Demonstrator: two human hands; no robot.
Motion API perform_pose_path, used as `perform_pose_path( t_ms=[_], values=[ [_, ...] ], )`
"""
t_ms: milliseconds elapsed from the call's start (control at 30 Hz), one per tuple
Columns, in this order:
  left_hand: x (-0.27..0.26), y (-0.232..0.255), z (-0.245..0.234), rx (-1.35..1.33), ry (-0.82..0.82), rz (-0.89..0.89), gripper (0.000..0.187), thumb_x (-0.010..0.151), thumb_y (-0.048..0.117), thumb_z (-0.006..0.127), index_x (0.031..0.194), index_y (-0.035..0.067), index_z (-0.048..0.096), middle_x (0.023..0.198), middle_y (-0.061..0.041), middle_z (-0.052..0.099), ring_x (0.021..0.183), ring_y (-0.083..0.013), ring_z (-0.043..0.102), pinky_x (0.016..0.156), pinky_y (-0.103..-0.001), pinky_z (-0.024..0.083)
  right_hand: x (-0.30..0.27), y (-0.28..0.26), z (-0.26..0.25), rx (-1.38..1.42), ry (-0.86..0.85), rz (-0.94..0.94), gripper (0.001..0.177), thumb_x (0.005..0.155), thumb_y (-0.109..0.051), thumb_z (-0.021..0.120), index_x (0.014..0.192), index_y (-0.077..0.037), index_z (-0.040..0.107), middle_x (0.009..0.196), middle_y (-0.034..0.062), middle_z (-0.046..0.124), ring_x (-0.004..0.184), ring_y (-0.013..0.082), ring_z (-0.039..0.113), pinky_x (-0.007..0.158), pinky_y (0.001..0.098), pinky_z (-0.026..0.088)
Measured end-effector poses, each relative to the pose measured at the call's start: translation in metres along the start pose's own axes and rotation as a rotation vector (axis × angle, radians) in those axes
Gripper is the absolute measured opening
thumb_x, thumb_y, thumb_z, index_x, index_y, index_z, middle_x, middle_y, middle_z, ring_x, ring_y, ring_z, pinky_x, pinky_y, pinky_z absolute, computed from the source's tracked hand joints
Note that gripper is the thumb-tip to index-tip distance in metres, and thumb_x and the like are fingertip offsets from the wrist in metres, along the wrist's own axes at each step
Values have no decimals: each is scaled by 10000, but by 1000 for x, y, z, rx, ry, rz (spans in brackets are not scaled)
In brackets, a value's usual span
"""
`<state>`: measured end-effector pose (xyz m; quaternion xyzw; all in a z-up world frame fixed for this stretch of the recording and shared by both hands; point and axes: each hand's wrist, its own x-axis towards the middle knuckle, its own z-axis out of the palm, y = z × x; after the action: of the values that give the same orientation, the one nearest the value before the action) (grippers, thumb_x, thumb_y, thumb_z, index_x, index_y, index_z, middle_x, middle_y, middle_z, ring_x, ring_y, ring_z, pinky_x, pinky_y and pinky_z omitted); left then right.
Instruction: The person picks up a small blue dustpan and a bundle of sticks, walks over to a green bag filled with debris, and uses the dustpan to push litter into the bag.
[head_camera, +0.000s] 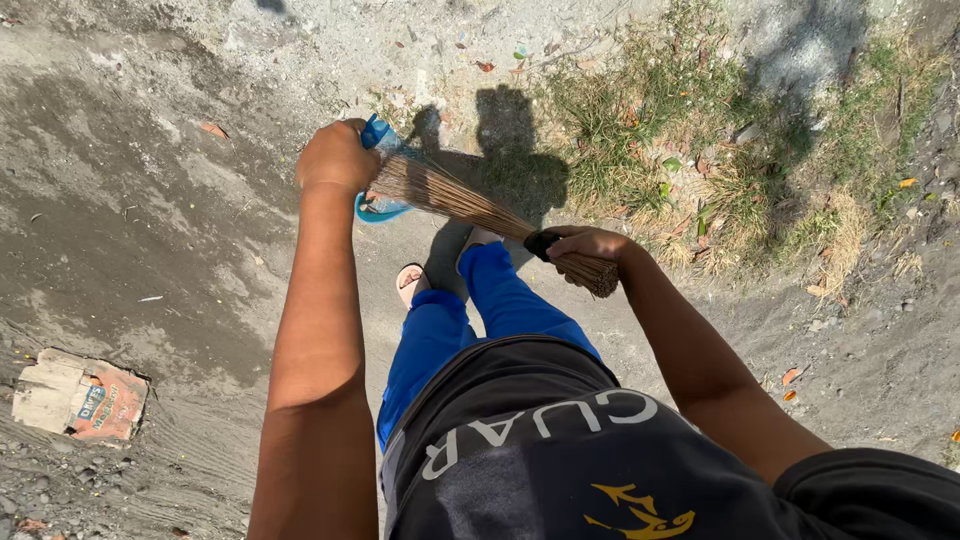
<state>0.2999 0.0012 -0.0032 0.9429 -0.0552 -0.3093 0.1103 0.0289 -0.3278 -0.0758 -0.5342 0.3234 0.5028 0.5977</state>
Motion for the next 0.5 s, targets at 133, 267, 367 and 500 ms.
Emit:
perform_pose_path(
  t_ms=[133,267,367,500],
  values=[
    [11,8,-3,22,-10,49,349,847,231,714,1194,216,748,1147,-126,734,1062,-342,690,894,-469,553,-35,15,-29,-165,133,-72,752,828,-326,705,1509,-145,446,928,168,721,665,244,737,550,382,625],
    [17,3,4,-5,29,36,414,796,210,710,1208,243,732,1122,-131,730,1023,-345,695,865,-472,555,29,24,-46,-40,315,-96,741,786,-262,698,1459,-58,464,968,227,714,659,299,732,577,427,613],
    [19,-7,3,-25,66,120,437,803,227,731,1240,217,729,1103,-166,730,1013,-368,691,881,-473,549,89,18,-2,-31,245,-40,695,805,-276,703,1440,-64,518,972,215,715,664,257,713,562,406,577],
    [17,-18,-4,11,-19,56,355,861,233,699,1210,193,752,1119,-131,751,1039,-345,710,894,-477,565,80,4,48,-38,-3,-118,665,842,-277,732,1438,-35,564,988,159,735,694,217,730,582,363,599]
  ],
)
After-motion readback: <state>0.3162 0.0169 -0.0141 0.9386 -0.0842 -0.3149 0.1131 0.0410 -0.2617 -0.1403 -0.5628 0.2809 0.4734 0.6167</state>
